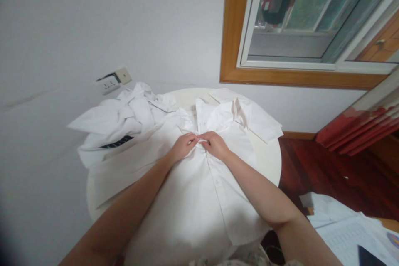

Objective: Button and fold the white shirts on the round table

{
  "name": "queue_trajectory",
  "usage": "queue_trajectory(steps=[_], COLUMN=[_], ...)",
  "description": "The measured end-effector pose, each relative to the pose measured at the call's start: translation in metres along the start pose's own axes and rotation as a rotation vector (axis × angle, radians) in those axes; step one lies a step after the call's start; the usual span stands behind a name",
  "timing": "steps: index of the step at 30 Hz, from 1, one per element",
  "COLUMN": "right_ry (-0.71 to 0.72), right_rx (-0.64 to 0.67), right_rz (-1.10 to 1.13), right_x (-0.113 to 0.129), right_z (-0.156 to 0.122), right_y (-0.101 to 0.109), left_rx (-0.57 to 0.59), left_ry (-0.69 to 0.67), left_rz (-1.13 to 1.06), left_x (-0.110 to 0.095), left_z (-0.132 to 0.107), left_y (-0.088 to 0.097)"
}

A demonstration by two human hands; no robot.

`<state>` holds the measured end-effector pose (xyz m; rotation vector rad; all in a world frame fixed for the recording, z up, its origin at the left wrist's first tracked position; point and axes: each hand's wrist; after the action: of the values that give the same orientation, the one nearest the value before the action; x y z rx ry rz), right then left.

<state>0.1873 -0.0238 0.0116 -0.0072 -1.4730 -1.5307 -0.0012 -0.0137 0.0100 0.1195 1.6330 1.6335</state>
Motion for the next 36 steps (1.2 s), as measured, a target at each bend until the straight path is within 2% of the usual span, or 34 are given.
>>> queue_trajectory(steps=[6, 15, 21, 31, 36], right_ry=[-0.012, -0.083, -0.187, -0.195, -0.131], right_rx=[-0.035, -0.087, -0.166, -0.167, -0.108], right_rz=[0.046, -0.079, -0.002, -0.14, -0.138], right_x=[-0.001, -0.002, 0.007, 0.017, 0.014], right_z=[0.0, 0.0, 0.003, 0.003, 0.005], right_y=[0.0, -0.007, -0.008, -0.012, -0.008], left_rx=[0.069, 0.022, 0.001, 0.024, 0.047], left_ry=[-0.027, -0.022, 0.018, 0.008, 0.001], left_rz=[-0.075, -0.23, -0.328, -0.233, -0.209], left_x=[0.006, 0.008, 0.011, 0.007, 0.004], left_z=[0.001, 0.003, 0.005, 0.004, 0.003], left_y=[0.002, 0.0, -0.001, -0.002, -0.001])
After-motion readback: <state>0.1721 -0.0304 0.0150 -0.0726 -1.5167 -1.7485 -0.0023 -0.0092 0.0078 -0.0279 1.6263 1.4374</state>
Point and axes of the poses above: each hand's wrist, its own z-axis towards the middle knuckle, its own y-axis out of the back of the hand, x = y × z, and after that the axes turned 12 degrees about x, right-handed
